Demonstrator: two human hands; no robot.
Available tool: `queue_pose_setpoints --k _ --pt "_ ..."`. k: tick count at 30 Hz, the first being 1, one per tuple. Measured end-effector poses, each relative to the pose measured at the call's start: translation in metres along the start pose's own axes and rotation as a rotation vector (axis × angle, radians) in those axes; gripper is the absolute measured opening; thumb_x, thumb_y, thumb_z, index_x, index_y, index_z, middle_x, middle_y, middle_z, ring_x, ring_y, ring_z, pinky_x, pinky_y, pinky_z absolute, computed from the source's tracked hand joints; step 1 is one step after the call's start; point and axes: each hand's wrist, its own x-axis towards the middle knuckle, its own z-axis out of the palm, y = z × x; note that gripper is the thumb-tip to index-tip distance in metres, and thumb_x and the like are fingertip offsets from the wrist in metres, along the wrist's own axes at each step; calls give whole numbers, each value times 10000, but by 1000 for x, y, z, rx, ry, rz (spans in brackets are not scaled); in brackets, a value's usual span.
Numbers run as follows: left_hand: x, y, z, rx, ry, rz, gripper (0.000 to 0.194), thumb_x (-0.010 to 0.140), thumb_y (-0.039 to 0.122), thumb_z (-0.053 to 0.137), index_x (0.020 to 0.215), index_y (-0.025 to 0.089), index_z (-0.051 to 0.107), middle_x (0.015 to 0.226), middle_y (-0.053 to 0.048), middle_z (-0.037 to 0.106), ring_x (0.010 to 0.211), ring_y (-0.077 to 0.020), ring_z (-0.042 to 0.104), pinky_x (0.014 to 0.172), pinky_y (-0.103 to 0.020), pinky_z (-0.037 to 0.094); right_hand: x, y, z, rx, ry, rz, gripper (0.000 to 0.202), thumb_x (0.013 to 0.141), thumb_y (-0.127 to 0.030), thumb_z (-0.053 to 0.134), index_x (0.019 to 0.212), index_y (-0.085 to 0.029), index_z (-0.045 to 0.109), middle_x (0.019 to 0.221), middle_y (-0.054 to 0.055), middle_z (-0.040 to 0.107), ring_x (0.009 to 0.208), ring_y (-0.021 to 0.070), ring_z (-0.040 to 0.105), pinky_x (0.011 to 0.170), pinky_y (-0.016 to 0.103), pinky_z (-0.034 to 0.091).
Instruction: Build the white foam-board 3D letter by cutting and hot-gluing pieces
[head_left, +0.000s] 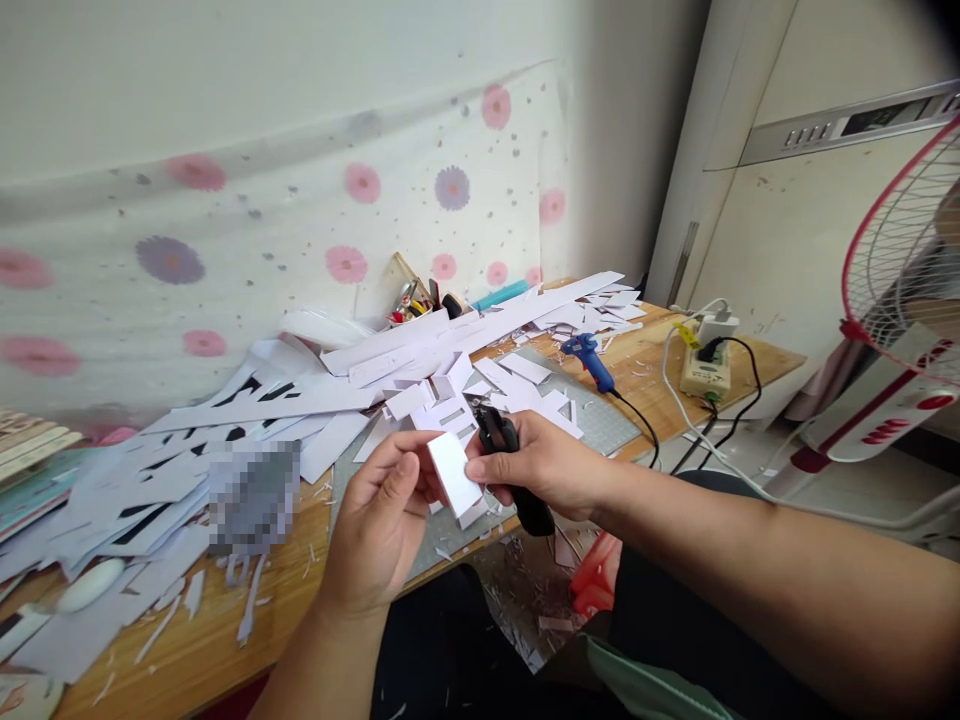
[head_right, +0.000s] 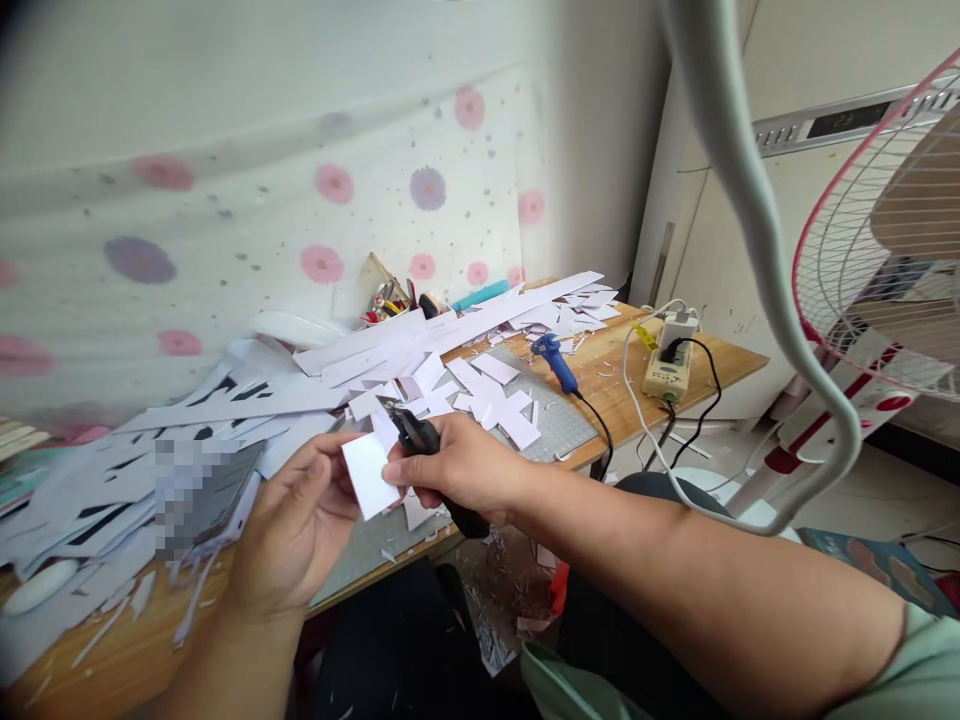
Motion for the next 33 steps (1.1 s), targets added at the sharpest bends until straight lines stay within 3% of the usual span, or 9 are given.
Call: queue_pose_setpoints --k 3,6,12,16,19,24,29,33 --pt "-5 -5 7 -57 -49 -23 309 798 384 671 1022 173 647 909 -80 681 793 -185 620 721 -312 501 -6 -2 -1 41 30 -23 284 697 -369 732 695 -144 560 549 -51 537 439 53 435 447 208 322" --pt "-7 -7 12 -44 -86 -7 371 769 407 701 1040 162 638 951 -87 662 781 -172 596 695 -292 489 -9 -5 -1 5 67 -27 265 673 -339 746 690 -139 571 542 -46 548 446 55 443 452 202 336" --pt "-7 -4 21 116 59 -43 181 762 293 712 732 149 606 738 -27 649 587 -113 555 545 -232 453 -12 -10 -7 -146 115 -16 231 708 -334 704 669 -144 577 554 -19 582 486 74 468 484 215 382" --pt "-9 -3 25 113 100 -76 203 743 312 714 734 148 595 669 -15 643 534 -123 572 520 -239 461 -14 -11 -13 -164 219 -38 132 729 -254 636 694 -146 570 597 -10 596 478 73 458 483 221 380" --pt "-10 -7 25 84 85 -114 198 731 307 717 774 145 612 744 -49 683 618 -165 629 570 -271 499 -14 -10 -15 -163 241 -61 100 714 -217 632 769 -144 590 640 -23 580 499 70 457 489 216 379" --pt "-12 -14 25 7 12 -162 191 721 302 721 763 156 604 781 -73 691 726 -203 650 640 -293 511 -13 -6 -14 -258 217 -140 177 760 -305 662 773 -148 581 596 -51 498 532 71 430 509 212 369" --pt "-14 -17 27 -30 -133 -86 251 706 358 760 725 152 619 719 -34 600 679 -150 572 667 -273 491 -13 -4 -15 -275 63 -171 334 809 -481 636 809 -155 562 620 -32 531 555 85 469 515 217 384" --pt "-13 -17 29 -102 -123 -74 329 670 382 797 640 155 561 666 -8 569 654 -129 554 652 -251 484 -16 -5 -22 -239 -17 -166 466 824 -611 561 973 -186 443 665 -58 495 499 70 460 455 200 373"
